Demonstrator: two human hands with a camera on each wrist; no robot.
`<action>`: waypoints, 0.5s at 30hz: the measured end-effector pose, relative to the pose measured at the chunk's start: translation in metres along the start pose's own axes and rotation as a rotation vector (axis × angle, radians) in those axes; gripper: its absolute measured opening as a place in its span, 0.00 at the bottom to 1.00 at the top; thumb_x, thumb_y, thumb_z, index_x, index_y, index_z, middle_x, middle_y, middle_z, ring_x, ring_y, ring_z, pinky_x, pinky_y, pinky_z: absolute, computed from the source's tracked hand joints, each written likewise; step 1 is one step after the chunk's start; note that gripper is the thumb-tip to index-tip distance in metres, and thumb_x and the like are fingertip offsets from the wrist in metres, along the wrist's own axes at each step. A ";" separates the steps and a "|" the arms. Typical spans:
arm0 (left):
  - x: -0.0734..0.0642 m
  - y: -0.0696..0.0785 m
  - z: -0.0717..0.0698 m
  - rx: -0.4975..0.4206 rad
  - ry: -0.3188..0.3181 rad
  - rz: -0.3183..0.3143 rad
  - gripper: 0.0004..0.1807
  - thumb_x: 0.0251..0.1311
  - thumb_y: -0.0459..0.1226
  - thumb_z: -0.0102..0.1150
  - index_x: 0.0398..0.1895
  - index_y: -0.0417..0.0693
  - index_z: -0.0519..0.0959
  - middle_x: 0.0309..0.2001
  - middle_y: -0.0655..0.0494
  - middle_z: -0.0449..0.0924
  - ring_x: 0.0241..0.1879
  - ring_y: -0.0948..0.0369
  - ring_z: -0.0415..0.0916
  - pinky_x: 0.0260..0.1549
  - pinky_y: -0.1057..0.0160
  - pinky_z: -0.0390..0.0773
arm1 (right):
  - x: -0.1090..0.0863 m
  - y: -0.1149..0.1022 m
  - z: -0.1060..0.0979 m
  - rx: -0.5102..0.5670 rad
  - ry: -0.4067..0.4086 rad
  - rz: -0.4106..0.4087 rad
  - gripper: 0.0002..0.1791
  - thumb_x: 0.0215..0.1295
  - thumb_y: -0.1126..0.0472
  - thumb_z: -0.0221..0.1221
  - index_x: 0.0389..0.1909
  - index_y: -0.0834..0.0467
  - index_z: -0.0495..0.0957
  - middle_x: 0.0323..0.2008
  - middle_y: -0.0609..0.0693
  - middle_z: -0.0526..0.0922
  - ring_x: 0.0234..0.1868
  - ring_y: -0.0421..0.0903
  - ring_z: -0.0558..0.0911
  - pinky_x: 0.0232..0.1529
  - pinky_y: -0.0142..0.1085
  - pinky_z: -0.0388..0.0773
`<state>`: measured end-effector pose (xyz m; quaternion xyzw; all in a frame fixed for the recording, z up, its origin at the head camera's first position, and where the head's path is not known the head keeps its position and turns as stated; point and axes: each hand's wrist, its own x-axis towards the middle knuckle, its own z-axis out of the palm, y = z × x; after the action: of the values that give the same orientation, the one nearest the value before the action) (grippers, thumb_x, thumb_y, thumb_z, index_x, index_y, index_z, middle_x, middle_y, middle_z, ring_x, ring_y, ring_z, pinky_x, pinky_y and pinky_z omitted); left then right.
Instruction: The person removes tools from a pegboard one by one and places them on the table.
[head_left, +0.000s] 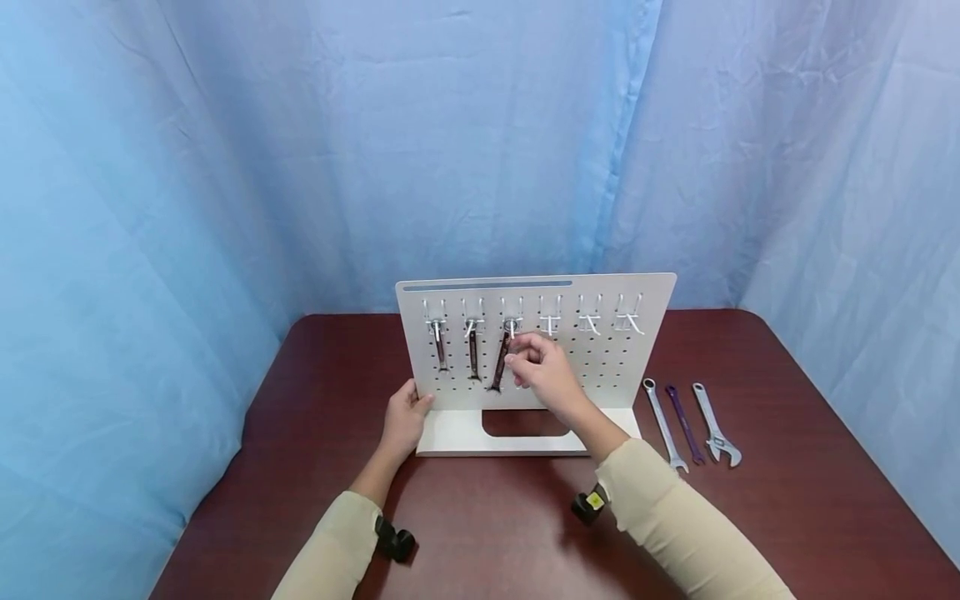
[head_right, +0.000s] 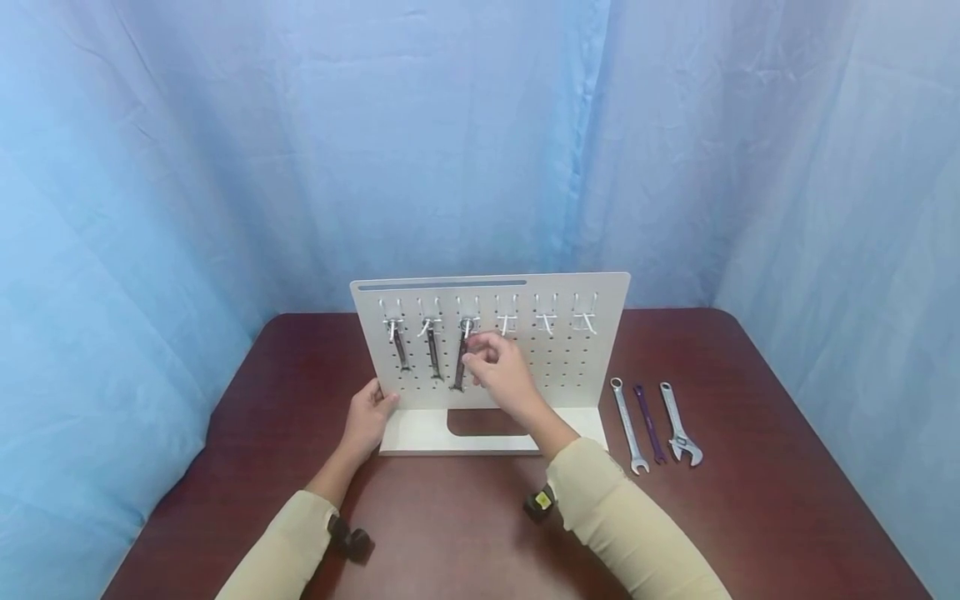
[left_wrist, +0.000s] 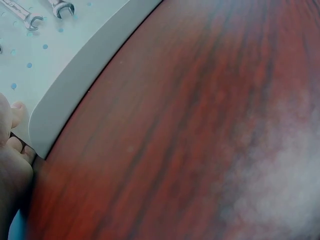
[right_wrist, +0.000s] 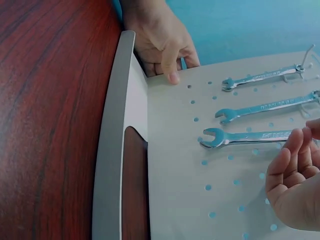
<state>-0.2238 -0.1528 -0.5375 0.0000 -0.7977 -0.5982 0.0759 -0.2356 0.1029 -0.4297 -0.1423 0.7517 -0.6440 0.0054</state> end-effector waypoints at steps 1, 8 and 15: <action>0.000 0.000 0.000 -0.001 -0.003 -0.001 0.04 0.72 0.30 0.55 0.40 0.37 0.72 0.25 0.55 0.60 0.24 0.60 0.58 0.23 0.67 0.63 | -0.001 -0.002 0.001 -0.019 -0.006 0.002 0.12 0.69 0.69 0.60 0.49 0.71 0.76 0.24 0.57 0.78 0.23 0.44 0.76 0.27 0.31 0.75; -0.002 0.000 0.000 0.002 0.001 0.006 0.09 0.71 0.30 0.56 0.33 0.41 0.68 0.23 0.55 0.58 0.23 0.60 0.57 0.23 0.67 0.61 | -0.010 0.001 0.007 -0.097 0.011 -0.010 0.08 0.69 0.65 0.61 0.39 0.69 0.81 0.19 0.49 0.72 0.20 0.44 0.72 0.24 0.32 0.68; -0.001 -0.001 -0.001 -0.004 0.008 0.024 0.11 0.71 0.30 0.57 0.31 0.42 0.66 0.23 0.56 0.57 0.22 0.61 0.57 0.22 0.67 0.61 | -0.023 0.001 0.010 -0.142 0.060 -0.045 0.11 0.70 0.60 0.63 0.32 0.65 0.81 0.19 0.49 0.72 0.22 0.44 0.71 0.23 0.32 0.66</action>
<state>-0.2226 -0.1539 -0.5380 -0.0074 -0.7962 -0.5989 0.0863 -0.2114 0.0982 -0.4365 -0.1396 0.7920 -0.5928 -0.0416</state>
